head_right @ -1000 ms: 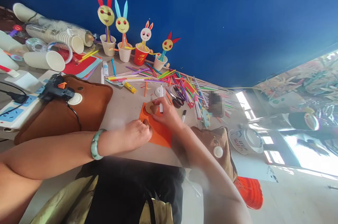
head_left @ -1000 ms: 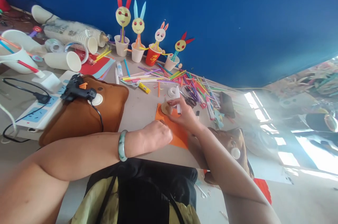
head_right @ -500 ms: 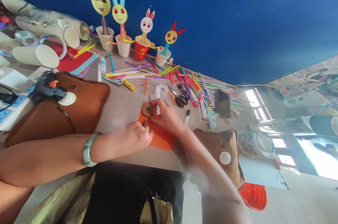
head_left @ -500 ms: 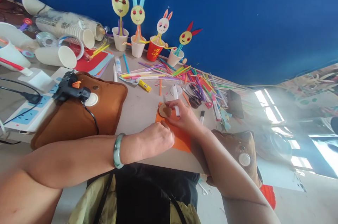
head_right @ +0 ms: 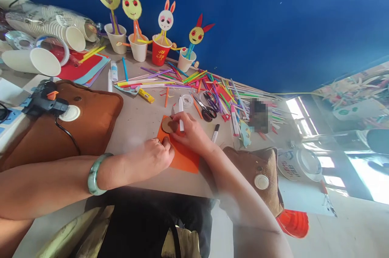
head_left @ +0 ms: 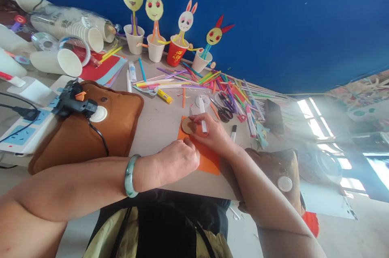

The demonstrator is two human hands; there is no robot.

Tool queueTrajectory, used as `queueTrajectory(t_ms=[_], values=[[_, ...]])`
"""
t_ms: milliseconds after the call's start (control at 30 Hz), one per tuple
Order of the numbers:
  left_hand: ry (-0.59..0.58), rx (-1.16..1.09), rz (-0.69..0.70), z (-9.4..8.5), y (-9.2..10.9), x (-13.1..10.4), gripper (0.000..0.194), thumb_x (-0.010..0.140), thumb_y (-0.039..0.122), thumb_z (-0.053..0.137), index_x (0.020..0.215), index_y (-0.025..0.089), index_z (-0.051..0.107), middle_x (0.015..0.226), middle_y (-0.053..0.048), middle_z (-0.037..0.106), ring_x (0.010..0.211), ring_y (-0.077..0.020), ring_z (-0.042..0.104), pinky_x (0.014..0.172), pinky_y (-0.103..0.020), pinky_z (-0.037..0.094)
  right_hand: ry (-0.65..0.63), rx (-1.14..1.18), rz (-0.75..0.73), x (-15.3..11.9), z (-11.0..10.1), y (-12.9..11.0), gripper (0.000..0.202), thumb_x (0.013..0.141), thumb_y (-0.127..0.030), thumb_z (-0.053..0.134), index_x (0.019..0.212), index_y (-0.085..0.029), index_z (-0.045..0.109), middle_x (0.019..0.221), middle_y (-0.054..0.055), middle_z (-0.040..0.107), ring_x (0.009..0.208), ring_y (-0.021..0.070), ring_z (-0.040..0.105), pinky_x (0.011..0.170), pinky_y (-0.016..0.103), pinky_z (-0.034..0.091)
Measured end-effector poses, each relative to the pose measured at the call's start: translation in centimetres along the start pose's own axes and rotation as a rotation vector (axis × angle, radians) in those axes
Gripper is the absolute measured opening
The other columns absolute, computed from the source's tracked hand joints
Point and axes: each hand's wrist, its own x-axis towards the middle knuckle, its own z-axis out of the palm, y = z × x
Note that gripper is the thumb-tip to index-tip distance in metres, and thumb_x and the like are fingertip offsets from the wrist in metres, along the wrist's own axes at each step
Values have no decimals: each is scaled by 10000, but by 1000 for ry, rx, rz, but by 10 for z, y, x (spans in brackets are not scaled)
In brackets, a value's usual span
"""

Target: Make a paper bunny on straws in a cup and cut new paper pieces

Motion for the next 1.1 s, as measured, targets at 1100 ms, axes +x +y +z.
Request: queueTrajectory(t_ms=[1100], values=[[-105,-170,-268,-3,0,6,149,944,206,518,898,141,644,1216,-204,635,808,-226,669,795,-391,548,-49,65,-88,-8,-11,11,432,704,-20,520,1088,-216,487,1105,70,658,955,188,643,757,283,487]])
